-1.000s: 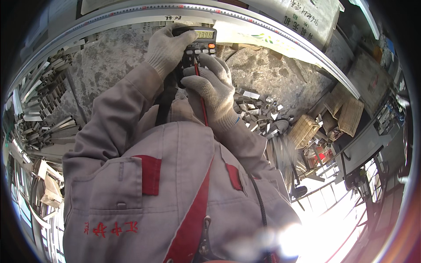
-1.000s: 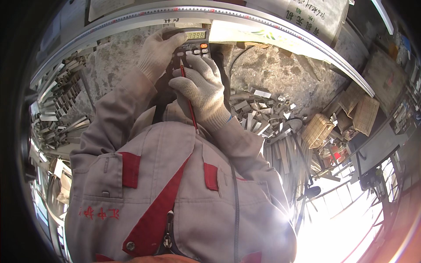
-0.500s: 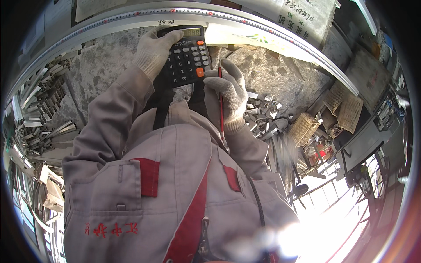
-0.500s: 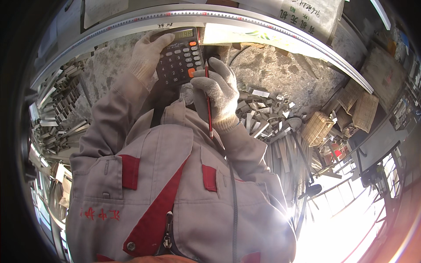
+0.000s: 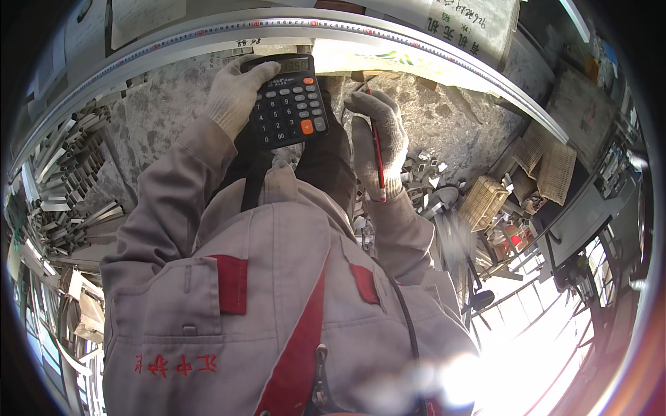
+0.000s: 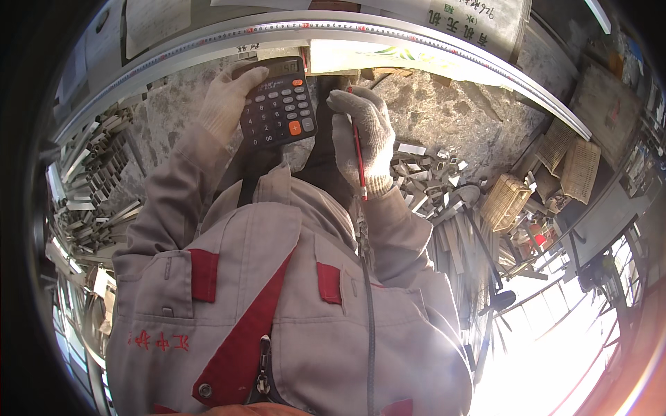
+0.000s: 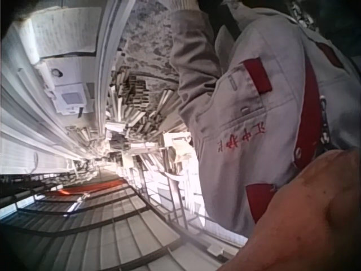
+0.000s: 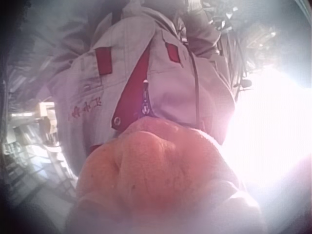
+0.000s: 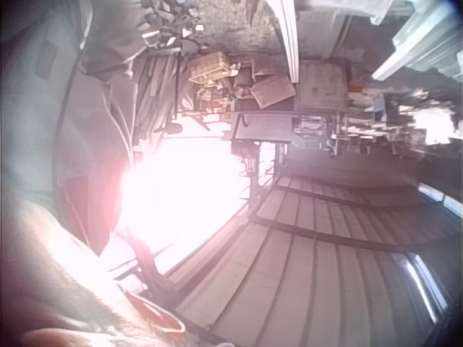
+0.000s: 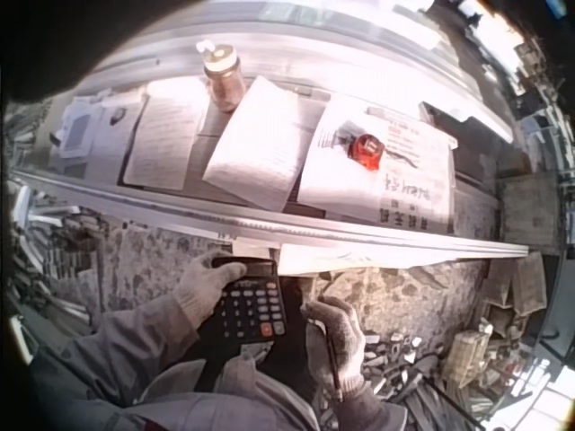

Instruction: The person uses a calculator to perform arithmetic and writes the results on a long metal profile with a red pencil. They repeatedly enter numbers, compute, and mark the profile at measured intervals.

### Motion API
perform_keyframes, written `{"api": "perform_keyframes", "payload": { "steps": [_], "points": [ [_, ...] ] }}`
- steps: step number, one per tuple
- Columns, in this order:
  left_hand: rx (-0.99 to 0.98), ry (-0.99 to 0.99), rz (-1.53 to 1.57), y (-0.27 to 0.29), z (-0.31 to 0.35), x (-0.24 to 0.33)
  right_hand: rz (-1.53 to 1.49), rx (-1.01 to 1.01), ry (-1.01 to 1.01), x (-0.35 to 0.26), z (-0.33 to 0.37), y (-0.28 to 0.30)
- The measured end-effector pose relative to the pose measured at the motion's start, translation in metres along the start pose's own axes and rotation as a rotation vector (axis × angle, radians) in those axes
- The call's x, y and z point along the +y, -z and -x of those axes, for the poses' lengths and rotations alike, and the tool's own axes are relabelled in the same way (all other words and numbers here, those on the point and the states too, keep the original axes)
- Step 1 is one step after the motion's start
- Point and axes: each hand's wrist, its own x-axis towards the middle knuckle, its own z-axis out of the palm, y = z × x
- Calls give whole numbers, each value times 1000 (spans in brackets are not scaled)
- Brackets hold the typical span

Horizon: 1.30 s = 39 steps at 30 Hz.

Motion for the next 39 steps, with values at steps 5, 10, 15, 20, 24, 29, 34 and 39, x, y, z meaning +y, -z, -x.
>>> {"api": "perform_keyframes", "payload": {
  "steps": [5, 10, 15, 20, 24, 29, 34, 39],
  "points": [
    [-49, 7, 43, -3, -4, -11, -122, -65, -129, 11, -32, 23],
    [-84, 7, 47, -5, -9, -13, 15, -102, 1, 31, -72, 40],
    [-95, -36, -1, -10, -9, -9, -211, -24, -108, 73, -102, 26],
    [-86, -29, 9, -14, -12, -8, -102, -72, -164, 108, -126, 26],
    [-89, -16, 39, -16, -17, -9, -167, -128, -230, 121, -136, 23],
    [-80, -9, 53, -19, -20, -12, -297, -135, -275, 130, -146, 17],
    [-97, -26, 86, -21, -24, -13, -324, -148, -316, 132, -154, 10],
    [-91, -20, 68, -22, -25, -12, -242, -222, -335, 127, -158, 7]
  ]
}}
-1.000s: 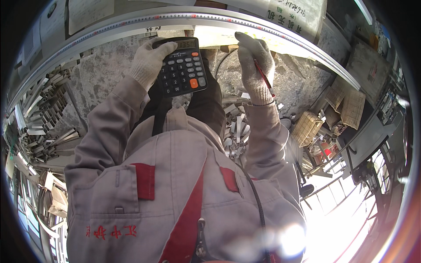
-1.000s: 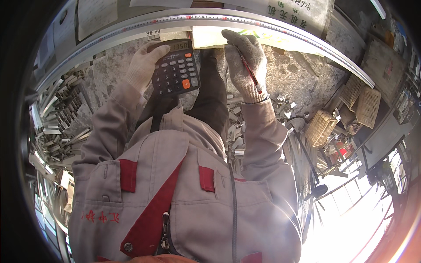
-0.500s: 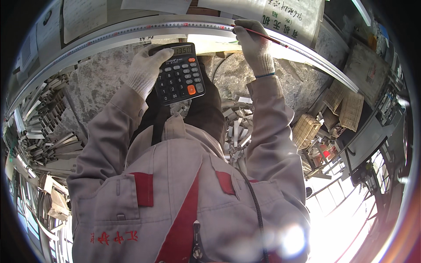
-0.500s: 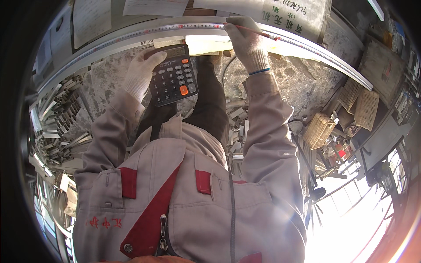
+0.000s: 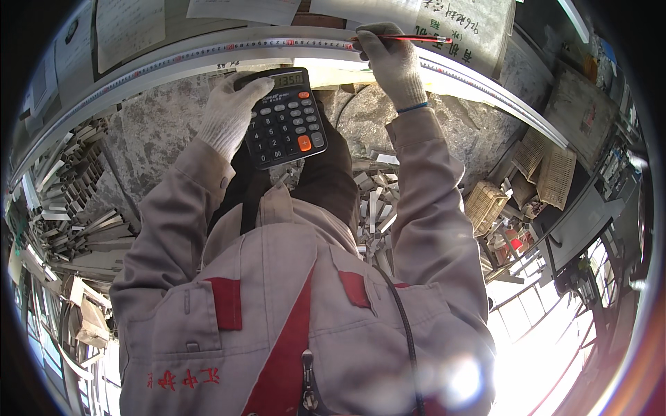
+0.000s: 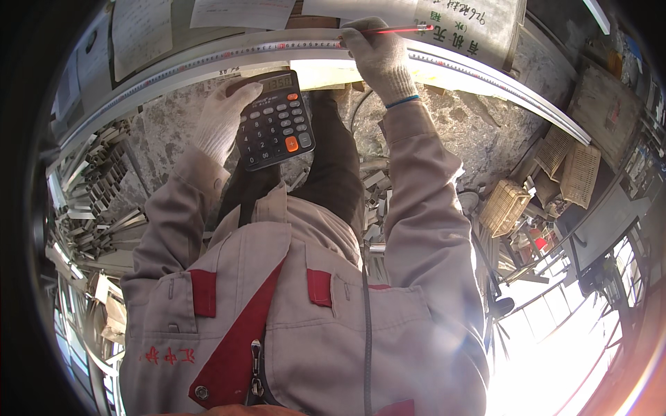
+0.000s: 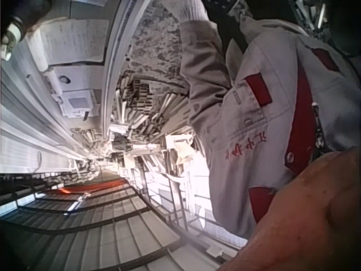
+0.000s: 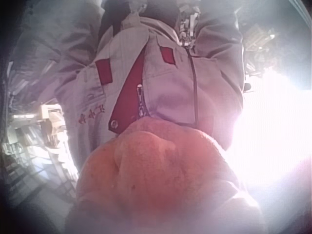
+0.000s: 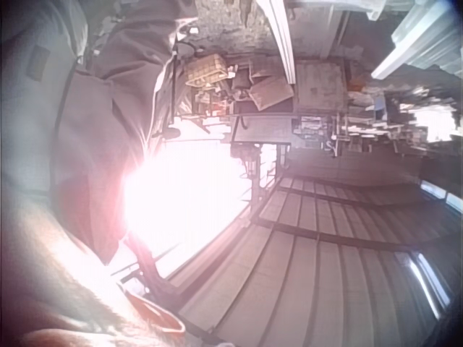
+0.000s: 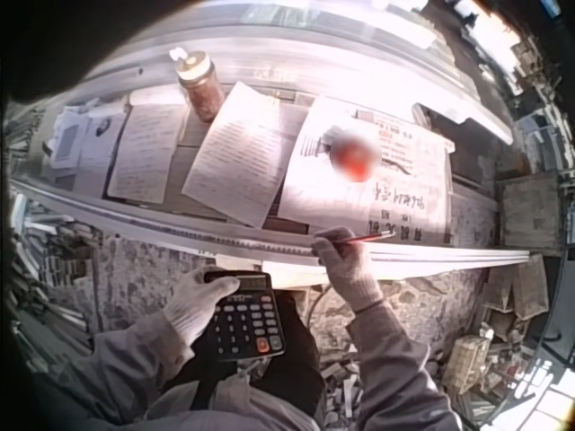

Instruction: The person uses a calculator to perform arithmetic and writes the results on a long metal profile with a red pencil. They repeatedly enter numbers, compute, and mark the profile at measured intervals.

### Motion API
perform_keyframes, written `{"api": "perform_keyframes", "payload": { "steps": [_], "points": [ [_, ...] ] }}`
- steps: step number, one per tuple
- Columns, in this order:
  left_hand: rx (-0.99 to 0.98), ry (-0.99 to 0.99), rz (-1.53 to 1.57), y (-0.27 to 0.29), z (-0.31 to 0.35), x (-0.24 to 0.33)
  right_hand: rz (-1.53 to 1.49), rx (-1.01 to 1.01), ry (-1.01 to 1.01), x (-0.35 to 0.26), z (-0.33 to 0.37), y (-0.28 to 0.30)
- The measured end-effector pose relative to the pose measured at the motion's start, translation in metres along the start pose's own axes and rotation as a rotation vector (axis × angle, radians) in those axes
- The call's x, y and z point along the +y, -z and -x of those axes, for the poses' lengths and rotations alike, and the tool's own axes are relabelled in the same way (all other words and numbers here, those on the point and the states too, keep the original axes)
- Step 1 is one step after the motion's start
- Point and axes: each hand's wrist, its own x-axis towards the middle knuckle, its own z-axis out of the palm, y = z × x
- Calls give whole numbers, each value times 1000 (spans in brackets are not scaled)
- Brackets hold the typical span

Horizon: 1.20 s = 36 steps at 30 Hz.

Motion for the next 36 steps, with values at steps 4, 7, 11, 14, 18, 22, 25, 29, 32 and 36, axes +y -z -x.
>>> {"api": "perform_keyframes", "payload": {
  "steps": [4, 7, 11, 14, 18, 22, 25, 29, 32, 36],
  "points": [
    [27, -8, -32, -3, 1, 3, 16, -14, -12, -6, -2, -3],
    [68, 5, -65, -5, 2, 4, 21, -14, -12, -8, -2, -3],
    [59, -8, -118, -2, 1, 4, 78, 0, -6, -5, -5, 1],
    [37, -9, -113, 1, -3, 4, 131, 20, -26, -2, -7, 3],
    [51, 9, -71, 1, -3, 3, 43, 18, -32, -3, -7, 2],
    [74, 45, -135, 1, -4, 5, 54, 9, -24, -4, -7, -2],
    [34, 63, -135, 4, -5, 5, 1, -10, 23, -3, -10, -9],
    [2, 49, -86, 6, -7, 1, 70, 0, 22, -7, -10, -6],
    [6, 53, -95, 7, -8, 0, 105, 42, -4, -10, -8, 2],
    [32, 67, -72, 5, -10, -2, 75, 40, -15, -9, -9, 3]
  ]
}}
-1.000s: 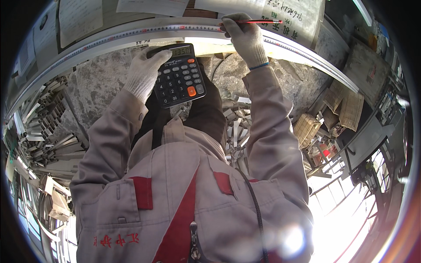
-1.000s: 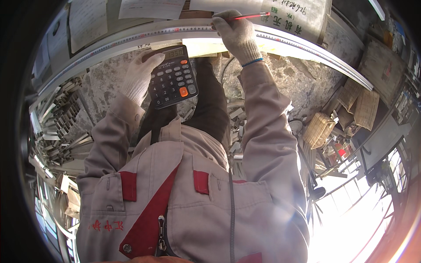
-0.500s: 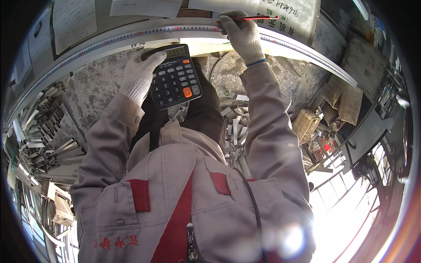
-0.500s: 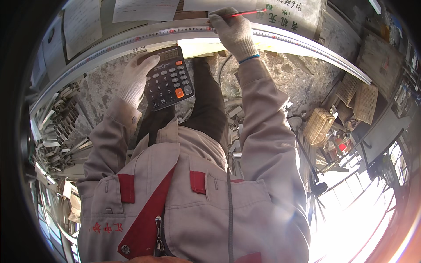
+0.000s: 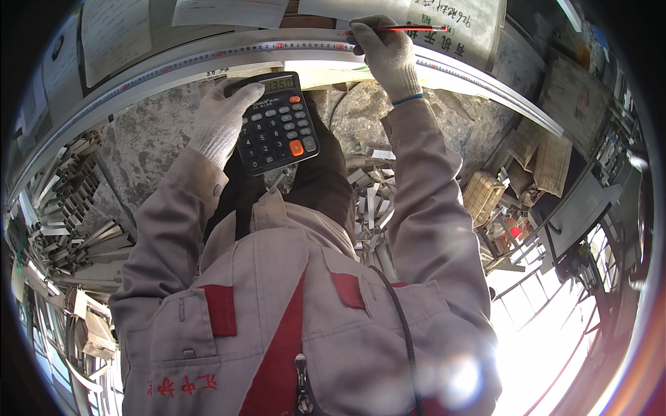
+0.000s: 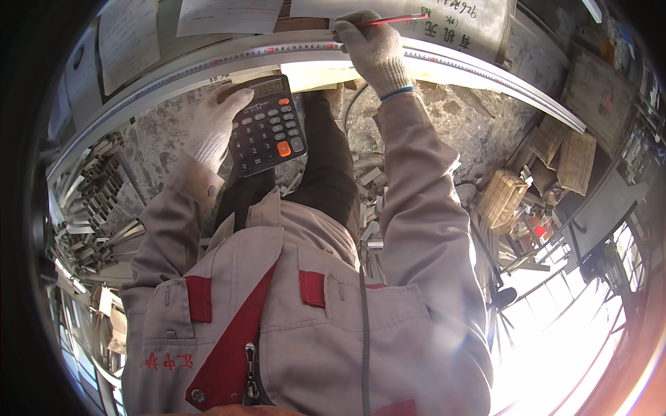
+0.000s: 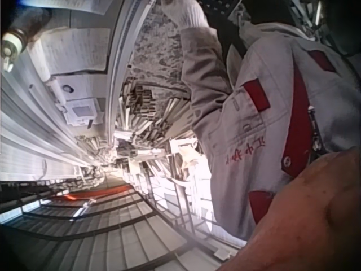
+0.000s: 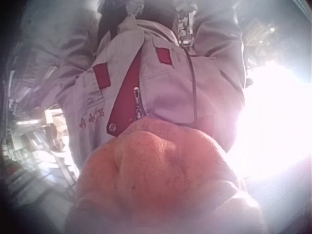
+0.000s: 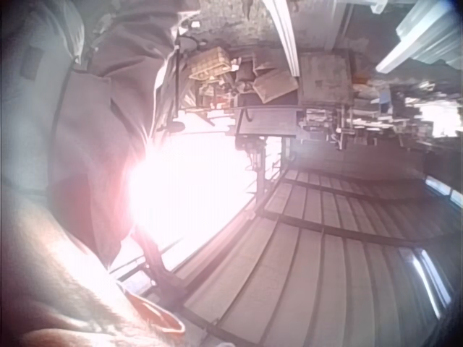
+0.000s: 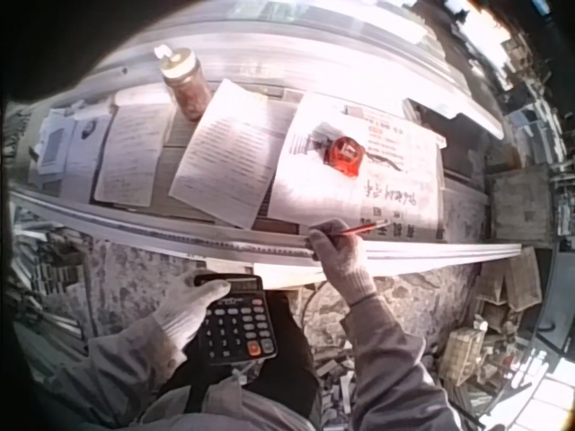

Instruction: The person uses a calculator to perform arithmetic and writes the results on a long metal profile with a red pencil. They repeatedly enter numbers, compute, and mark the profile at measured intervals.

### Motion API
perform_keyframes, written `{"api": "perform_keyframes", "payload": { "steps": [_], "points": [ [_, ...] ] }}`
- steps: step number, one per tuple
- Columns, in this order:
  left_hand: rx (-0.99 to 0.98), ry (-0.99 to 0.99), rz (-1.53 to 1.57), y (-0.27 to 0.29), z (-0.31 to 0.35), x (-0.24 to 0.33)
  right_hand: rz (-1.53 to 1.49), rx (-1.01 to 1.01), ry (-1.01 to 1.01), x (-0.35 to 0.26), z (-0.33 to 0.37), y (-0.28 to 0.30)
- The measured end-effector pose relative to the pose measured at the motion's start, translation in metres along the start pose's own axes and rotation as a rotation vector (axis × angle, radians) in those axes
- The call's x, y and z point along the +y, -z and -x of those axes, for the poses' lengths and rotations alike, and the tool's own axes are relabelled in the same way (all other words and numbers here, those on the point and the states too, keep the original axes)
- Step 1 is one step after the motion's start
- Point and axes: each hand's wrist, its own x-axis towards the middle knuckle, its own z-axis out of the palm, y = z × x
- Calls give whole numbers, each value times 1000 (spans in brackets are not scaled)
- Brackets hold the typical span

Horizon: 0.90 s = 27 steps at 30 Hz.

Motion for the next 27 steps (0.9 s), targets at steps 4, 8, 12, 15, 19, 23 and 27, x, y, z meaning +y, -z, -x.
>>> {"api": "perform_keyframes", "payload": {
  "steps": [4, 8, 12, 15, 19, 23, 27],
  "points": [
    [-50, -59, 126, -2, 2, -6, -98, -38, 34, 2, -1, -16],
    [-47, -39, 129, 1, 0, -9, -179, -65, 34, -2, 0, -32],
    [-65, -20, 159, 4, 1, -13, -105, -74, 49, -5, 0, -37],
    [-46, 0, 153, 6, 2, -16, -99, -74, 47, -3, -1, -39],
    [-99, 53, 92, 6, 2, -19, -50, -60, 76, 3, -4, -41],
    [-106, 69, 66, 2, 6, -24, 50, -59, 113, 5, -3, -40],
    [-128, 76, 52, 4, 6, -26, 29, -43, 120, 6, -2, -41]
  ]
}}
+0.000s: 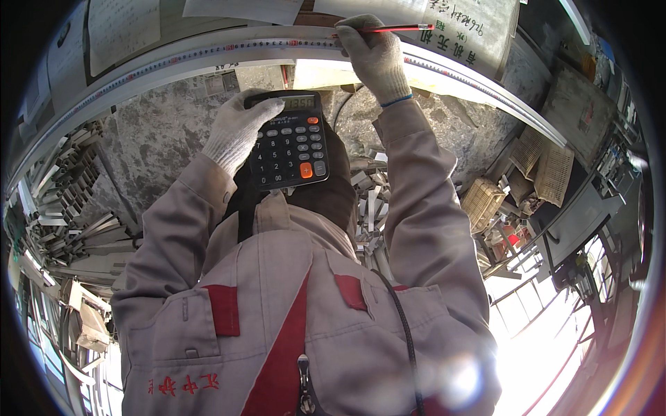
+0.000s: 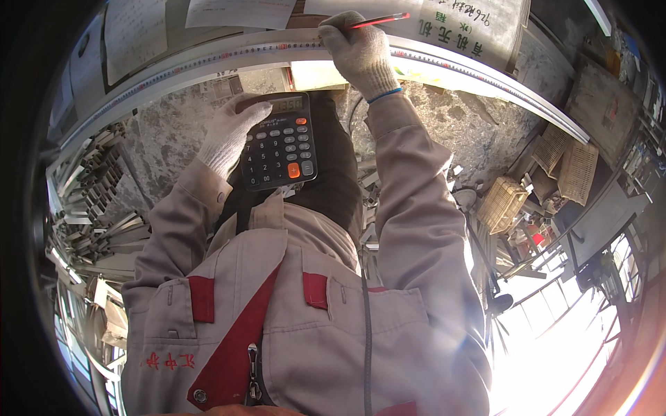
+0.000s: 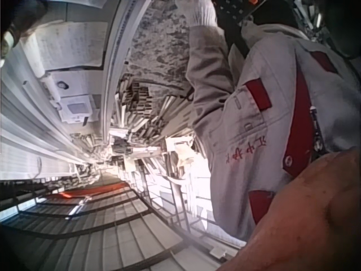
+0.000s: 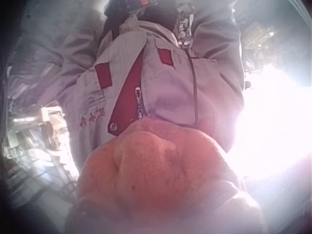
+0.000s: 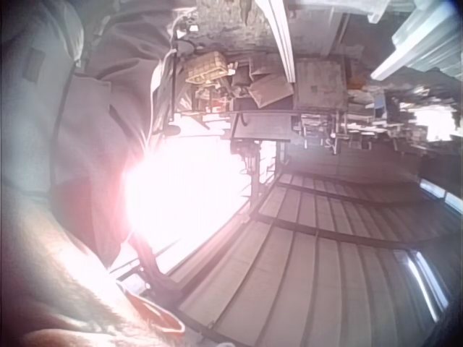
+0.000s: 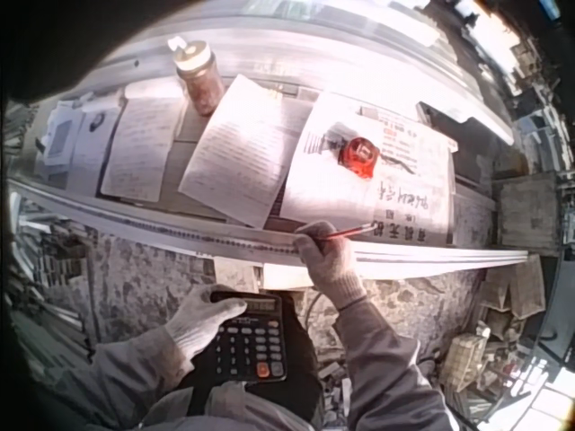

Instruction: The person uses a calculator to perform arithmetic and writes the results on a long metal profile with a red pencil. They repeatedly enter numbers, compute, and mark the profile at measured intervals.

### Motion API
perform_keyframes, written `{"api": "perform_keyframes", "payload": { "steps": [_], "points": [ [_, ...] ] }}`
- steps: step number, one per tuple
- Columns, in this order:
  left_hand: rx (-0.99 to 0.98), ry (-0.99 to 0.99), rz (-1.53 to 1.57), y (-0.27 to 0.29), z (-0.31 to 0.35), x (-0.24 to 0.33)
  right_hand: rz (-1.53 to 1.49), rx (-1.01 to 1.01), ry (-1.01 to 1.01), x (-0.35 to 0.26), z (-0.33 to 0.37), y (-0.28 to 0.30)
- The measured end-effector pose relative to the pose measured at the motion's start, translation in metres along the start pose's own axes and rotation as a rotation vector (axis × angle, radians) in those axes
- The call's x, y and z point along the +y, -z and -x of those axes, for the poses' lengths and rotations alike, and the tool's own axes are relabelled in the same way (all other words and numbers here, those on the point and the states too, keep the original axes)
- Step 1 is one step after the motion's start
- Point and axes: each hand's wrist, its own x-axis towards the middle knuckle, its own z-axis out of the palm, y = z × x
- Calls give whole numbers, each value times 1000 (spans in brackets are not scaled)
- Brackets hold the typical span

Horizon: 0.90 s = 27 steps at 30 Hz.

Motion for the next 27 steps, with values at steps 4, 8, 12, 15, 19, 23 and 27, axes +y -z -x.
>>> {"api": "perform_keyframes", "payload": {
  "steps": [4, 8, 12, 15, 19, 23, 27],
  "points": [
    [2, -4, 0, 0, 2, 0, 41, 24, -20, 3, -1, 0],
    [29, -11, 7, -1, 5, 1, 48, 31, -25, 6, -1, 0],
    [32, 37, -56, 2, 2, 1, 54, 26, 2, 7, -1, 0],
    [37, 32, -75, 1, 2, 0, 56, 18, 15, 7, -2, 0],
    [62, 20, -57, -1, 4, 0, 104, -5, 59, 7, -1, 1],
    [52, 18, -38, -1, 4, 3, 99, 2, 81, 7, 0, 1],
    [64, 31, -53, -1, 4, 4, 110, 13, 91, 8, 0, 0]
  ]
}}
